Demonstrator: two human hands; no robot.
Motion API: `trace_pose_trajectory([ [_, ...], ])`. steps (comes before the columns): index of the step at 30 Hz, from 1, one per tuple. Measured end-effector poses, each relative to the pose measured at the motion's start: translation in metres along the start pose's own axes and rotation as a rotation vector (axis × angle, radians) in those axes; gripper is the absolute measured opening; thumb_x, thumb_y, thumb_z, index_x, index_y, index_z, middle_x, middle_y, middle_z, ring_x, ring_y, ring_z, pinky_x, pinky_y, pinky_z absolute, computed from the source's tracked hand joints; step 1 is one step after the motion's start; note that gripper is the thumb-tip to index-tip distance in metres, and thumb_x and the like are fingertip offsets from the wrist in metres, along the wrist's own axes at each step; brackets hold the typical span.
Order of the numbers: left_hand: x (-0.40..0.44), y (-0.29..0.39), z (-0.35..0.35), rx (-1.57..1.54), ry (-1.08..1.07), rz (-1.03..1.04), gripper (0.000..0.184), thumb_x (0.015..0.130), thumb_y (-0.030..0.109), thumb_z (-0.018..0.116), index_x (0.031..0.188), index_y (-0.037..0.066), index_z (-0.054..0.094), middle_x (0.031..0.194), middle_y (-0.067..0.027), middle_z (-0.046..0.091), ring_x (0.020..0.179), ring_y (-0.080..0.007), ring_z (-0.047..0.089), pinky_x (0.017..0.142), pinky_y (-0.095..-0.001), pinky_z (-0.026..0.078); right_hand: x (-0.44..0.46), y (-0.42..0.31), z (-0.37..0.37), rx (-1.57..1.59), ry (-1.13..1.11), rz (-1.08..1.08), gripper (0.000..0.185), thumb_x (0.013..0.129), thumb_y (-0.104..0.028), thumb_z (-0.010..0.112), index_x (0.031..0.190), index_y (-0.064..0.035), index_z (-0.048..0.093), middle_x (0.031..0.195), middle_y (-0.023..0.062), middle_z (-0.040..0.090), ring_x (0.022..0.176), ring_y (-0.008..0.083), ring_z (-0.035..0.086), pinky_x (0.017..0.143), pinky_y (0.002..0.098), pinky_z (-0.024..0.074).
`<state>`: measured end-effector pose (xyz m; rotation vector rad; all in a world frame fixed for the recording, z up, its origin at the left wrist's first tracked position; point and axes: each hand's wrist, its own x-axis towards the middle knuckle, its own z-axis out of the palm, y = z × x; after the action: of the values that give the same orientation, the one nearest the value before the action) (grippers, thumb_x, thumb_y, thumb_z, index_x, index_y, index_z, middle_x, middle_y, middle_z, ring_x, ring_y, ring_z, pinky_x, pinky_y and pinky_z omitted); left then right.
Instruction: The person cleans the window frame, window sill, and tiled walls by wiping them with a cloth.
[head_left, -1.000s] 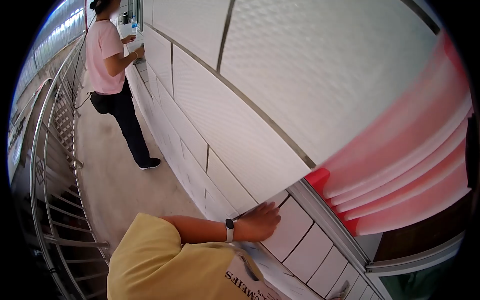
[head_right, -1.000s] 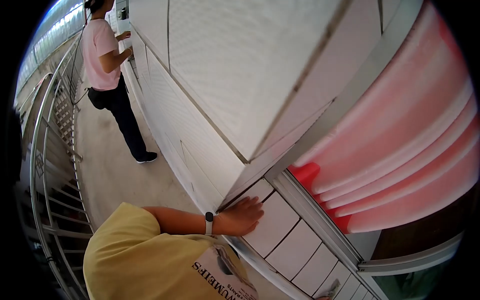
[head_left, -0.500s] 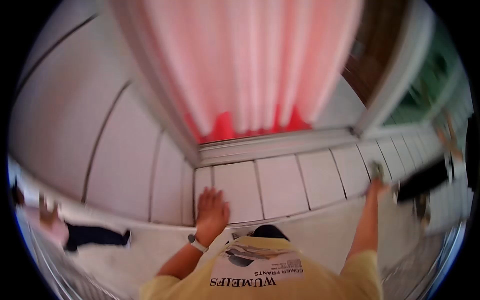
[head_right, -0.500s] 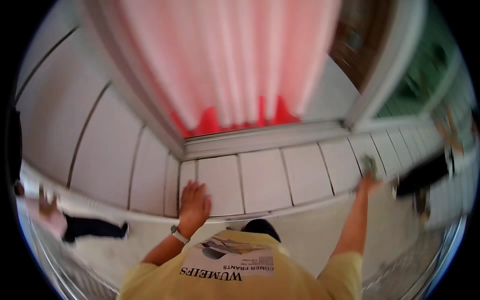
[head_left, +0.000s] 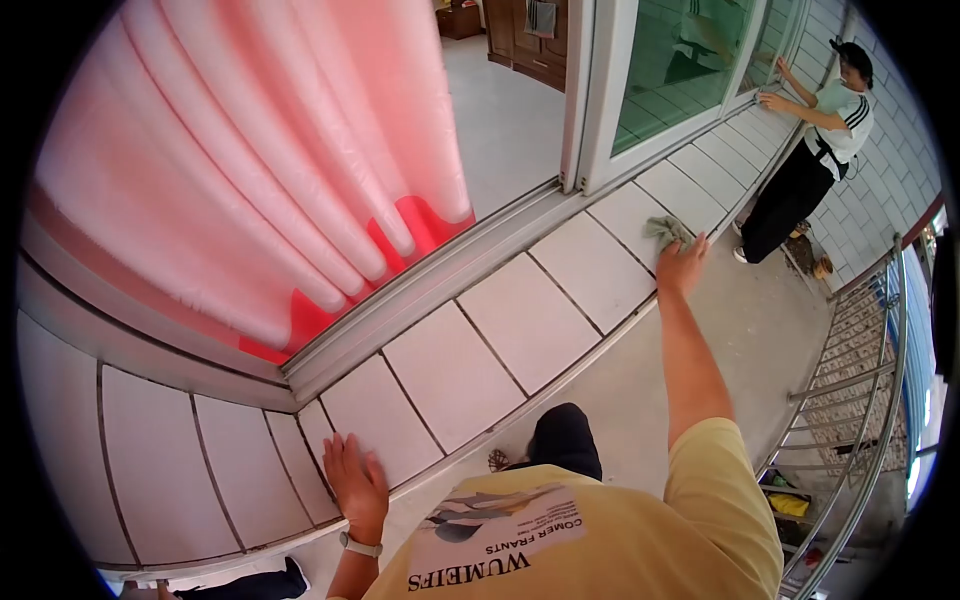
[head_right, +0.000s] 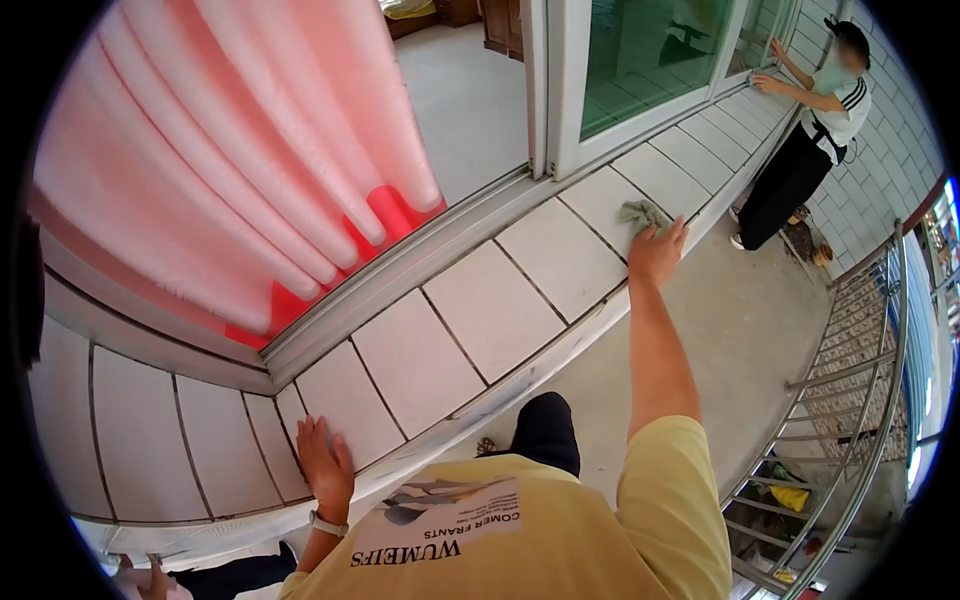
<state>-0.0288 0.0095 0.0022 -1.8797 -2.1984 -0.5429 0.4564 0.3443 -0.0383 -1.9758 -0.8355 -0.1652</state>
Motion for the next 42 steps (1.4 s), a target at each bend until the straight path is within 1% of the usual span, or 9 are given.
trace_pose_trajectory([
  [6, 0.005, 0.002, -0.003, -0.052, 0.034, -0.027, 0.035, 0.087, 0.011, 0.053, 0.118, -0.004, 0.053, 0.124, -0.0259, 0.05, 0.121, -0.0437, 0.042, 0.102, -0.0487, 0.035, 0.007, -0.031, -0.024, -0.285, -0.215, -0.205, 0.048, 0.088, -0.017, 0.046, 0.136, -0.0183, 0.043, 0.144, 0.0103, 0.036, 0.133, 0.034, 0.031, 0.108, 0.0476, 0.0261],
  [8, 0.008, 0.003, 0.0, -0.02, 0.072, -0.038, 0.034, 0.086, 0.011, 0.053, 0.117, -0.004, 0.053, 0.123, -0.0254, 0.051, 0.121, -0.043, 0.043, 0.102, -0.0481, 0.035, 0.027, -0.024, -0.009, -0.415, -0.375, -0.52, 0.045, 0.088, -0.015, 0.046, 0.132, -0.0182, 0.048, 0.144, 0.0069, 0.036, 0.134, 0.0328, 0.03, 0.108, 0.0504, 0.0234],
  [13, 0.002, -0.001, 0.003, -0.041, 0.076, -0.071, 0.032, 0.085, 0.01, 0.054, 0.115, -0.001, 0.056, 0.121, -0.0227, 0.054, 0.12, -0.0403, 0.045, 0.102, -0.0467, 0.035, 0.041, -0.027, -0.013, -0.354, -0.366, -0.604, 0.038, 0.088, -0.015, 0.046, 0.125, -0.0119, 0.053, 0.136, 0.0125, 0.046, 0.129, 0.035, 0.038, 0.106, 0.0477, 0.029],
  [22, 0.003, 0.006, 0.001, -0.083, 0.138, -0.085, 0.028, 0.084, 0.008, 0.056, 0.11, -0.001, 0.06, 0.116, -0.0225, 0.057, 0.114, -0.0397, 0.05, 0.098, -0.0449, 0.039, 0.04, -0.019, -0.014, -0.198, -0.418, -0.737, 0.038, 0.09, -0.022, 0.045, 0.124, -0.007, 0.052, 0.132, 0.0167, 0.048, 0.126, 0.0372, 0.04, 0.104, 0.0495, 0.0305],
  [25, 0.006, 0.008, 0.018, -0.129, 0.144, -0.347, 0.027, 0.085, 0.01, 0.055, 0.11, 0.001, 0.06, 0.112, -0.0208, 0.06, 0.112, -0.0371, 0.053, 0.097, -0.0422, 0.041, 0.027, -0.015, -0.016, -0.192, -0.473, -0.758, 0.039, 0.091, -0.023, 0.044, 0.125, -0.0058, 0.05, 0.132, 0.0175, 0.048, 0.127, 0.0377, 0.038, 0.105, 0.0506, 0.0282],
  [28, 0.022, 0.057, 0.034, -0.043, 0.244, -0.37, 0.028, 0.085, 0.013, 0.056, 0.11, 0.002, 0.059, 0.122, -0.0224, 0.053, 0.118, -0.0363, 0.048, 0.101, -0.0436, 0.037, 0.04, -0.019, -0.015, -0.155, -0.446, -0.791, 0.039, 0.091, -0.022, 0.044, 0.125, -0.0037, 0.049, 0.132, 0.018, 0.048, 0.128, 0.0377, 0.037, 0.105, 0.0504, 0.0266],
  [29, 0.037, 0.087, 0.052, -0.043, 0.294, -0.196, 0.029, 0.085, 0.015, 0.057, 0.111, 0.002, 0.058, 0.127, -0.0229, 0.049, 0.121, -0.0356, 0.045, 0.102, -0.0447, 0.036, 0.046, -0.018, -0.014, -0.12, -0.459, -0.803, 0.04, 0.091, -0.022, 0.044, 0.125, -0.0032, 0.049, 0.132, 0.0183, 0.048, 0.128, 0.038, 0.037, 0.105, 0.0507, 0.0271],
  [32, 0.058, 0.14, 0.059, -0.051, 0.22, -0.177, 0.027, 0.082, 0.014, 0.059, 0.106, 0.002, 0.061, 0.115, -0.0237, 0.058, 0.112, -0.0382, 0.052, 0.099, -0.0462, 0.038, 0.046, -0.016, -0.011, -0.072, -0.451, -0.848, 0.041, 0.089, -0.021, 0.045, 0.126, -0.0024, 0.049, 0.131, 0.0186, 0.049, 0.128, 0.0385, 0.037, 0.105, 0.0527, 0.0261],
  [42, 0.055, 0.14, 0.054, -0.05, 0.332, -0.254, 0.03, 0.08, 0.013, 0.059, 0.106, -0.003, 0.058, 0.109, -0.0238, 0.06, 0.106, -0.0411, 0.054, 0.093, -0.0468, 0.043, 0.036, -0.015, -0.009, -0.121, -0.597, -1.054, 0.042, 0.091, -0.023, 0.043, 0.129, -0.0049, 0.048, 0.137, 0.016, 0.045, 0.133, 0.0349, 0.031, 0.108, 0.0525, 0.0223],
])
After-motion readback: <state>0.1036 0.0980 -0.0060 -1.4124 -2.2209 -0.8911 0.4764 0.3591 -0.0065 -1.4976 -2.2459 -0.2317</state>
